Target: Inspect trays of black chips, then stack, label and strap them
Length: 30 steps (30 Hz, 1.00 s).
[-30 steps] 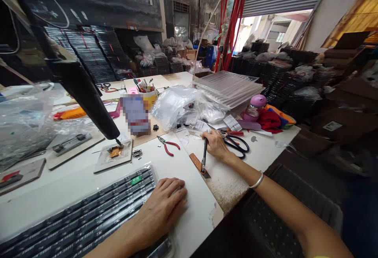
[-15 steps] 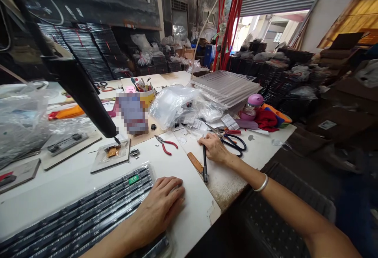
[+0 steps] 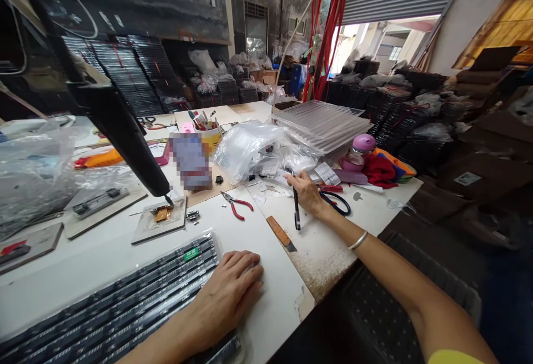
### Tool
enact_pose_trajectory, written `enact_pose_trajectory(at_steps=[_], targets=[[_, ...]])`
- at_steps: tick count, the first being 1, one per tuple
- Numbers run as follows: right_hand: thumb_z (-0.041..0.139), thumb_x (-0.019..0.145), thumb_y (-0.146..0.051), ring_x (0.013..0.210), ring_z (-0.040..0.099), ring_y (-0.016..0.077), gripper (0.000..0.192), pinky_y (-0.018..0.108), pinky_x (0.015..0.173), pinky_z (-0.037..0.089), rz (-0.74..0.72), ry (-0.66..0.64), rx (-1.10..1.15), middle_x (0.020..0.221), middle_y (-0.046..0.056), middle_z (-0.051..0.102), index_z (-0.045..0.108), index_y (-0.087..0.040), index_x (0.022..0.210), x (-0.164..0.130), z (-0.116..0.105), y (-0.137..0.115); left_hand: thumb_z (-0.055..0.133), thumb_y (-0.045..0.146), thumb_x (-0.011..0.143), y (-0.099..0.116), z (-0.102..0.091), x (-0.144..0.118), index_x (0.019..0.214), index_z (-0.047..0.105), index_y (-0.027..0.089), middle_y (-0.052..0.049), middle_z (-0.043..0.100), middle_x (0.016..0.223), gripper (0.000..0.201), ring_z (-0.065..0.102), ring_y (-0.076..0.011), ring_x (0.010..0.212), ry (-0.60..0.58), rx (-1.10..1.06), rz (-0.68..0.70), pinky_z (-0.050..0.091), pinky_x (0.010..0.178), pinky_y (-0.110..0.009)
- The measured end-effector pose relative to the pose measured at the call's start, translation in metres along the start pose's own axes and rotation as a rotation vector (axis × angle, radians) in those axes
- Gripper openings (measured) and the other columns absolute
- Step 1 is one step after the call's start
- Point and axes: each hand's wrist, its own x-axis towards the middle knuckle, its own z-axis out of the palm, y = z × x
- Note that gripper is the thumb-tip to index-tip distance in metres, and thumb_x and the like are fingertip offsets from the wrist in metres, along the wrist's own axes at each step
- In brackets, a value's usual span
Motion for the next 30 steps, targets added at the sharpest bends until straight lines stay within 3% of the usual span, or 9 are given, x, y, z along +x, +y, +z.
enact_pose_trajectory(at_steps=[3,7,12,17,21,24,27,30], targets=[[0.037,0.090,-0.010,0.095,0.044,0.0260,0.034,0.038,0.082,0.034,0.034,0.038,-0.052,0.085,0.008,0.061,0.061,-0.021,0.113,0.007,0.004,0.006,0.040,0.022,0.094,0.000,0.000,0.000,0.093,0.055,0.021,-0.006,0.058,0.092,0.015,0.055,-0.0206,0.091,0.001,-0.003,-0.002,0.044,0.082,-0.037],[0.047,0.088,-0.014,0.105,0.040,0.0293,0.019,0.044,0.088,0.027,0.101,0.079,-0.123,0.102,0.011,0.059,0.063,-0.022,0.095,0.014,0.007,0.010,0.037,0.022,0.095,0.000,-0.001,0.000,0.094,0.056,0.021,-0.006,0.058,0.093,0.019,0.055,-0.0205,0.090,0.007,-0.013,0.003,0.044,0.081,-0.038],[0.050,0.089,-0.016,0.086,0.048,0.0255,0.014,0.037,0.076,0.031,0.187,0.072,-0.111,0.092,0.012,0.057,0.062,-0.020,0.082,0.021,0.009,0.003,0.037,0.022,0.095,-0.001,0.001,0.000,0.095,0.056,0.021,-0.007,0.059,0.094,0.018,0.054,-0.0210,0.092,-0.001,-0.011,-0.003,0.044,0.082,-0.039],[0.043,0.095,-0.030,0.069,0.054,0.0213,0.022,0.032,0.062,0.035,0.255,0.061,0.026,0.086,0.010,0.059,0.061,-0.019,0.091,0.015,0.019,-0.012,0.040,0.020,0.094,-0.002,0.003,-0.001,0.096,0.055,0.020,-0.007,0.058,0.098,0.015,0.054,-0.0216,0.095,-0.039,-0.016,-0.017,0.043,0.084,-0.039],[0.042,0.095,-0.028,0.086,0.060,0.0199,0.021,0.031,0.075,0.043,0.169,0.010,0.221,0.097,0.006,0.065,0.061,-0.022,0.103,0.002,0.023,-0.025,0.040,0.019,0.093,-0.002,0.003,-0.001,0.095,0.054,0.020,-0.007,0.058,0.097,0.014,0.054,-0.0218,0.096,-0.056,-0.014,-0.022,0.042,0.084,-0.040],[0.050,0.091,-0.030,0.095,0.059,0.0199,0.018,0.034,0.088,0.043,0.123,-0.020,0.348,0.101,0.005,0.067,0.064,-0.022,0.100,-0.006,0.021,-0.032,0.040,0.020,0.094,-0.001,0.002,0.000,0.092,0.054,0.020,-0.006,0.058,0.095,0.014,0.055,-0.0216,0.095,-0.053,-0.003,-0.021,0.043,0.083,-0.039],[0.051,0.091,-0.037,0.094,0.060,0.0209,0.022,0.037,0.088,0.044,0.143,-0.013,0.452,0.095,0.005,0.068,0.067,-0.022,0.098,-0.012,0.017,-0.033,0.041,0.020,0.094,-0.001,0.002,0.000,0.093,0.054,0.020,-0.006,0.058,0.094,0.013,0.055,-0.0212,0.094,-0.033,0.004,-0.015,0.043,0.083,-0.038],[0.041,0.095,-0.044,0.091,0.063,0.0198,0.033,0.034,0.083,0.048,0.193,0.017,0.561,0.093,0.005,0.069,0.064,-0.021,0.105,-0.014,0.015,-0.029,0.041,0.020,0.094,0.000,0.002,0.000,0.093,0.054,0.020,-0.006,0.058,0.093,0.013,0.055,-0.0209,0.093,-0.018,0.004,-0.010,0.043,0.083,-0.038]])
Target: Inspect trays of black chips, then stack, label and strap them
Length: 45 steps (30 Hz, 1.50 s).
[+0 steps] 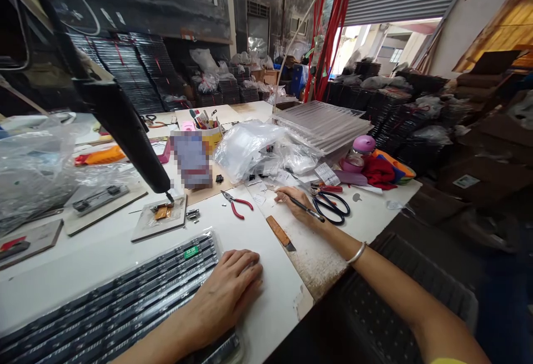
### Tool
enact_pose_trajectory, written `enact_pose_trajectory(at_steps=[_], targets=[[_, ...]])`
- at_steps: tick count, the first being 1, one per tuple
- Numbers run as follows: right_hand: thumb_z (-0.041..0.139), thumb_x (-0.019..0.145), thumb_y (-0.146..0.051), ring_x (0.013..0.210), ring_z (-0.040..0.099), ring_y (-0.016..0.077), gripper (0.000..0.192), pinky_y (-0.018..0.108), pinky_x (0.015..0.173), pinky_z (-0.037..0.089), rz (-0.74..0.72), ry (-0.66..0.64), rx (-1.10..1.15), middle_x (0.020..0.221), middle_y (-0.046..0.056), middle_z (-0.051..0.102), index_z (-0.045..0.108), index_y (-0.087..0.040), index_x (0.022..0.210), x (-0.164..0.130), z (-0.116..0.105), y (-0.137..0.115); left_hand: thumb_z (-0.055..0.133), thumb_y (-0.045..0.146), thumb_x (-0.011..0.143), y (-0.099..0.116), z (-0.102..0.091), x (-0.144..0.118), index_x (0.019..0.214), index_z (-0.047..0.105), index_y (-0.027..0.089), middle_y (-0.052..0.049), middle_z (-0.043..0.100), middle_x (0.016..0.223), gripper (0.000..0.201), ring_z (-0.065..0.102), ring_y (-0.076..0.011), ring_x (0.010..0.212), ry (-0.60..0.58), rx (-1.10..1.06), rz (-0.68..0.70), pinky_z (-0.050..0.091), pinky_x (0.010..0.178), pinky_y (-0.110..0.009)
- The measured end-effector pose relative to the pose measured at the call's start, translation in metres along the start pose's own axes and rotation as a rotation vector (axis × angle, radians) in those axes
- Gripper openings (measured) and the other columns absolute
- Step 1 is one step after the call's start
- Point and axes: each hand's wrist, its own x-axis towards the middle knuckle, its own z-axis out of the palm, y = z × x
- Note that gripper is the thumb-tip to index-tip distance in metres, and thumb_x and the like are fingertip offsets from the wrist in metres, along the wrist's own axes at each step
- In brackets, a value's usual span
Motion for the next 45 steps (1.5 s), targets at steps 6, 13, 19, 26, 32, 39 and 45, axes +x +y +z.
enact_pose_trajectory(at_steps=[6,13,19,26,32,39,45], targets=[[0.030,0.098,-0.042,0.082,0.066,0.0185,0.038,0.031,0.073,0.051,0.054,0.110,0.082,0.094,0.007,0.070,0.061,-0.020,0.097,0.006,0.000,0.010,0.040,0.021,0.094,-0.001,0.000,0.000,0.094,0.054,0.020,-0.006,0.058,0.094,0.015,0.055,-0.0213,0.093,-0.008,-0.003,0.007,0.043,0.082,-0.038],[0.054,0.081,-0.022,0.078,0.060,0.0197,0.008,0.032,0.074,0.045,-0.011,0.125,-0.072,0.081,0.004,0.064,0.062,-0.020,0.083,0.007,-0.006,0.014,0.040,0.021,0.094,-0.003,0.002,-0.001,0.096,0.054,0.021,-0.006,0.059,0.095,0.015,0.055,-0.0214,0.094,0.010,0.006,0.017,0.044,0.083,-0.038],[0.052,0.076,-0.010,0.076,0.055,0.0189,0.016,0.030,0.072,0.041,-0.062,0.028,-0.180,0.078,0.004,0.058,0.063,-0.020,0.082,0.011,-0.002,0.006,0.040,0.021,0.094,-0.002,0.003,-0.002,0.096,0.055,0.021,-0.006,0.059,0.097,0.014,0.055,-0.0215,0.095,-0.009,0.000,0.006,0.043,0.083,-0.038],[0.054,0.073,-0.010,0.072,0.054,0.0185,0.012,0.030,0.071,0.039,-0.101,-0.045,-0.193,0.071,0.002,0.059,0.058,-0.020,0.077,0.016,-0.004,-0.003,0.039,0.022,0.094,-0.002,0.003,-0.002,0.096,0.055,0.020,-0.006,0.058,0.096,0.015,0.054,-0.0212,0.095,-0.013,0.002,-0.001,0.043,0.084,-0.038],[0.051,0.078,-0.015,0.073,0.058,0.0164,0.008,0.026,0.066,0.041,-0.046,0.004,-0.165,0.080,0.001,0.063,0.052,-0.020,0.084,0.009,-0.022,0.000,0.039,0.021,0.094,-0.001,0.001,-0.001,0.091,0.054,0.020,-0.006,0.058,0.095,0.015,0.054,-0.0208,0.093,-0.004,-0.003,-0.001,0.043,0.083,-0.038],[0.057,0.078,-0.019,0.075,0.055,0.0184,0.006,0.029,0.072,0.039,-0.098,-0.074,-0.252,0.078,0.002,0.060,0.052,-0.021,0.081,0.009,-0.013,-0.002,0.040,0.020,0.094,-0.001,0.000,0.000,0.093,0.054,0.021,-0.006,0.058,0.095,0.014,0.054,-0.0210,0.093,-0.014,0.001,0.001,0.043,0.082,-0.038],[0.049,0.080,-0.015,0.077,0.050,0.0209,0.006,0.032,0.075,0.035,-0.135,-0.101,-0.331,0.077,0.006,0.058,0.052,-0.019,0.078,0.008,-0.001,-0.003,0.040,0.020,0.094,-0.001,0.000,-0.002,0.094,0.053,0.020,-0.006,0.058,0.097,0.014,0.054,-0.0218,0.095,-0.041,-0.001,-0.011,0.043,0.084,-0.039]])
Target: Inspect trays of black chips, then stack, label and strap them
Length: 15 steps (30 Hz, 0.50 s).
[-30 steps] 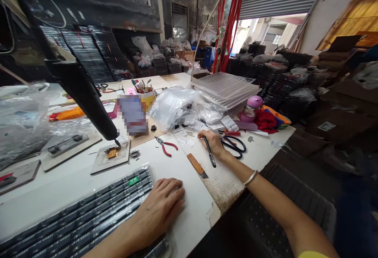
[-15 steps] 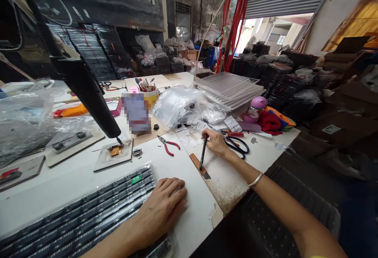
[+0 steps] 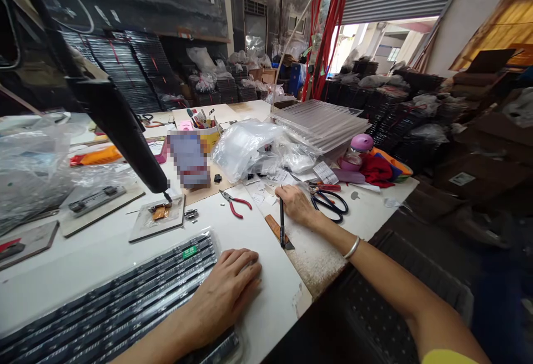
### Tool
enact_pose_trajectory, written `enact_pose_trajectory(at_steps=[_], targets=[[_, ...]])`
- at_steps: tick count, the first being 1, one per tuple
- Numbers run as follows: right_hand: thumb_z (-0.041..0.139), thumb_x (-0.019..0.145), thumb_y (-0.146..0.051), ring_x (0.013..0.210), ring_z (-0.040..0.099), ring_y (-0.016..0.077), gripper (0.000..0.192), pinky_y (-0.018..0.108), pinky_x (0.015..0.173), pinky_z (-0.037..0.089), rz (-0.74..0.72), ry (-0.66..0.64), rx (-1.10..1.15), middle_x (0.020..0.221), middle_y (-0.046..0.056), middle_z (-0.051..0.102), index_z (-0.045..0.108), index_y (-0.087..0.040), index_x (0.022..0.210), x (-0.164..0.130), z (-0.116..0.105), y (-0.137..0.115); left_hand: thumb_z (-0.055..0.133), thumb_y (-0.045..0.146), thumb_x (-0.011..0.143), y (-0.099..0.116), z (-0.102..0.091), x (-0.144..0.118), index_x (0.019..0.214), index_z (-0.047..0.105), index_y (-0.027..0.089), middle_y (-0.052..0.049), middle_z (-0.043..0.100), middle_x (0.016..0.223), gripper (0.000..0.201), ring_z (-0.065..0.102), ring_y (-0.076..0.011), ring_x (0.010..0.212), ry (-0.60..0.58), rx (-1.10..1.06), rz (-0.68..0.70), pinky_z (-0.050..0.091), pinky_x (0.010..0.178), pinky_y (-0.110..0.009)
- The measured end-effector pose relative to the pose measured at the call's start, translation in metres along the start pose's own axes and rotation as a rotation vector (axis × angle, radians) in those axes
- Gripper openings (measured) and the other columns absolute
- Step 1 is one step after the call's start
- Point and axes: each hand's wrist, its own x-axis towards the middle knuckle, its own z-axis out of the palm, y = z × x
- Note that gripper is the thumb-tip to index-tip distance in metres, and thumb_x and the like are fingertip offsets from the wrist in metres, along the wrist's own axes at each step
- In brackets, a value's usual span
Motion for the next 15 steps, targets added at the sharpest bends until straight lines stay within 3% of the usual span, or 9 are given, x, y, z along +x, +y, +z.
enact_pose_trajectory(at_steps=[3,9,15], targets=[[0.043,0.078,-0.011,0.072,0.050,0.0193,0.012,0.031,0.071,0.035,0.033,0.044,0.024,0.072,0.004,0.055,0.051,-0.020,0.076,0.001,0.002,0.003,0.039,0.020,0.094,0.000,0.000,0.000,0.093,0.053,0.019,-0.007,0.058,0.098,0.014,0.053,-0.0220,0.096,-0.025,-0.005,-0.016,0.042,0.084,-0.040],[0.049,0.074,-0.019,0.060,0.051,0.0143,0.005,0.025,0.058,0.038,0.182,0.160,0.175,0.066,-0.002,0.054,0.048,-0.021,0.078,0.008,-0.003,0.015,0.038,0.021,0.095,-0.001,0.001,0.000,0.092,0.054,0.020,-0.006,0.058,0.097,0.015,0.053,-0.0210,0.095,0.003,-0.012,-0.006,0.043,0.084,-0.039],[0.053,0.074,-0.026,0.062,0.056,0.0139,0.007,0.025,0.059,0.043,0.251,0.185,0.302,0.069,-0.002,0.058,0.049,-0.021,0.078,0.011,-0.004,0.017,0.039,0.020,0.094,-0.002,0.003,0.000,0.091,0.053,0.020,-0.006,0.057,0.098,0.015,0.053,-0.0214,0.095,-0.009,-0.018,-0.012,0.042,0.084,-0.040]])
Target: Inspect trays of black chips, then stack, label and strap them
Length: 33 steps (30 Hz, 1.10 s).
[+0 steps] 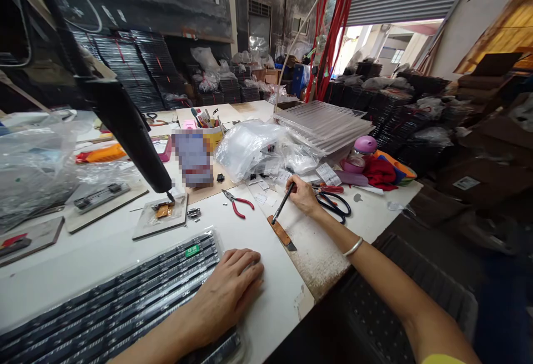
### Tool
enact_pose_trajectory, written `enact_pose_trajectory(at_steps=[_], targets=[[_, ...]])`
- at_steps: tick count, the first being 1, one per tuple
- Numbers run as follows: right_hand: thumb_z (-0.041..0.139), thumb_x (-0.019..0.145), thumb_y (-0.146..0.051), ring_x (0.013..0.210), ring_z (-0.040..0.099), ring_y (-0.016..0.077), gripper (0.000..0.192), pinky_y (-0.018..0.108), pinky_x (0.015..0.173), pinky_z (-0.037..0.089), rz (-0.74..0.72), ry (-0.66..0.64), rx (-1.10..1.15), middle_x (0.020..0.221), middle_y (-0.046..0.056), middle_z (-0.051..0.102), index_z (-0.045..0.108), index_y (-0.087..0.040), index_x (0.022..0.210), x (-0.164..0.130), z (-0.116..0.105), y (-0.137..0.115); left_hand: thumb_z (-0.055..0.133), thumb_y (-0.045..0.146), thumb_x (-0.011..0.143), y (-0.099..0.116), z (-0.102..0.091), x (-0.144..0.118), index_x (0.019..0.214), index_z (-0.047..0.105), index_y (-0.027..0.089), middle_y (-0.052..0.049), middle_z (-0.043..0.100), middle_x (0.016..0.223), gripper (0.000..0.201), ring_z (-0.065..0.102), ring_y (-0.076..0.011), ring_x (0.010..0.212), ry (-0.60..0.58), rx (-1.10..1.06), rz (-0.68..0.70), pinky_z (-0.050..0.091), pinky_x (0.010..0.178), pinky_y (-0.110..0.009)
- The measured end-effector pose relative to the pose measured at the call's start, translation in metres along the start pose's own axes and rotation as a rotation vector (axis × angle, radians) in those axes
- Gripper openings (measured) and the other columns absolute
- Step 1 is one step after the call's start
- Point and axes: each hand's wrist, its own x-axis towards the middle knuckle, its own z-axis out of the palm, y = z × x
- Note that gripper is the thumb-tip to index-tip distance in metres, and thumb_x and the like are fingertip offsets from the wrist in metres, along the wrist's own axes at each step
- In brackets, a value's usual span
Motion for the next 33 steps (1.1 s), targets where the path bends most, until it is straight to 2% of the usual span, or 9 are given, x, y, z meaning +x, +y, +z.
enact_pose_trajectory(at_steps=[6,12,15,20,22,24,27,30,33], targets=[[0.057,0.079,-0.031,0.056,0.046,0.0128,0.011,0.026,0.057,0.038,-0.016,0.028,-0.019,0.068,-0.001,0.057,0.053,-0.021,0.083,-0.009,-0.002,-0.017,0.039,0.020,0.094,0.001,-0.001,0.000,0.094,0.054,0.020,-0.007,0.057,0.098,0.015,0.053,-0.0220,0.096,-0.002,0.007,0.006,0.042,0.084,-0.040],[0.059,0.075,-0.021,0.070,0.053,0.0155,0.006,0.027,0.066,0.040,-0.180,-0.192,-0.009,0.076,0.001,0.059,0.053,-0.021,0.077,-0.016,0.009,-0.030,0.039,0.020,0.094,0.002,-0.003,0.001,0.093,0.054,0.019,-0.007,0.058,0.098,0.015,0.053,-0.0219,0.096,-0.018,0.008,-0.007,0.042,0.084,-0.040],[0.060,0.070,-0.016,0.072,0.050,0.0174,0.011,0.028,0.068,0.039,-0.193,-0.218,-0.030,0.074,0.001,0.055,0.051,-0.021,0.074,-0.015,0.019,-0.029,0.041,0.020,0.094,0.002,-0.003,0.001,0.092,0.054,0.019,-0.007,0.058,0.098,0.014,0.054,-0.0219,0.095,-0.024,0.008,-0.003,0.042,0.084,-0.040],[0.050,0.072,-0.013,0.068,0.049,0.0170,0.009,0.030,0.067,0.039,-0.122,-0.150,0.008,0.068,0.001,0.052,0.046,-0.022,0.071,-0.014,0.026,-0.034,0.040,0.020,0.094,0.001,0.000,-0.001,0.096,0.056,0.019,-0.007,0.061,0.099,0.016,0.055,-0.0211,0.097,0.059,-0.015,0.036,0.042,0.086,-0.039],[0.050,0.074,-0.018,0.065,0.051,0.0159,0.007,0.029,0.064,0.041,-0.073,-0.116,0.069,0.070,0.000,0.054,0.044,-0.022,0.075,-0.021,0.021,-0.045,0.039,0.019,0.094,0.000,-0.002,-0.001,0.100,0.057,0.018,-0.007,0.062,0.100,0.019,0.056,-0.0195,0.096,0.125,-0.040,0.055,0.042,0.086,-0.038],[0.049,0.076,-0.023,0.063,0.053,0.0150,0.007,0.028,0.060,0.043,-0.034,-0.102,0.149,0.072,0.001,0.056,0.043,-0.022,0.078,-0.034,0.012,-0.062,0.038,0.018,0.095,-0.002,-0.007,0.003,0.099,0.059,0.018,-0.006,0.065,0.099,0.021,0.057,-0.0176,0.094,0.189,-0.043,0.005,0.042,0.086,-0.036],[0.052,0.078,-0.028,0.060,0.054,0.0138,0.011,0.026,0.055,0.042,0.093,-0.199,0.392,0.070,0.000,0.058,0.044,-0.022,0.078,-0.062,-0.001,-0.090,0.038,0.020,0.095,-0.008,-0.023,0.011,0.094,0.062,0.018,-0.006,0.066,0.097,0.024,0.058,-0.0178,0.092,0.238,0.009,-0.165,0.042,0.083,-0.036],[0.059,0.075,-0.026,0.059,0.054,0.0135,0.014,0.025,0.052,0.041,0.262,-0.351,0.614,0.068,-0.001,0.057,0.047,-0.021,0.079,-0.085,-0.003,-0.105,0.039,0.022,0.095,-0.012,-0.042,0.013,0.089,0.064,0.017,-0.008,0.067,0.093,0.026,0.058,-0.0211,0.088,0.202,0.062,-0.256,0.043,0.079,-0.039],[0.059,0.073,-0.019,0.060,0.054,0.0132,0.011,0.025,0.055,0.042,0.195,-0.444,0.508,0.068,-0.002,0.056,0.049,-0.021,0.076,-0.095,0.003,-0.106,0.041,0.022,0.094,-0.011,-0.052,0.002,0.087,0.066,0.017,-0.007,0.067,0.090,0.027,0.058,-0.0221,0.086,0.119,0.090,-0.245,0.042,0.078,-0.040]])
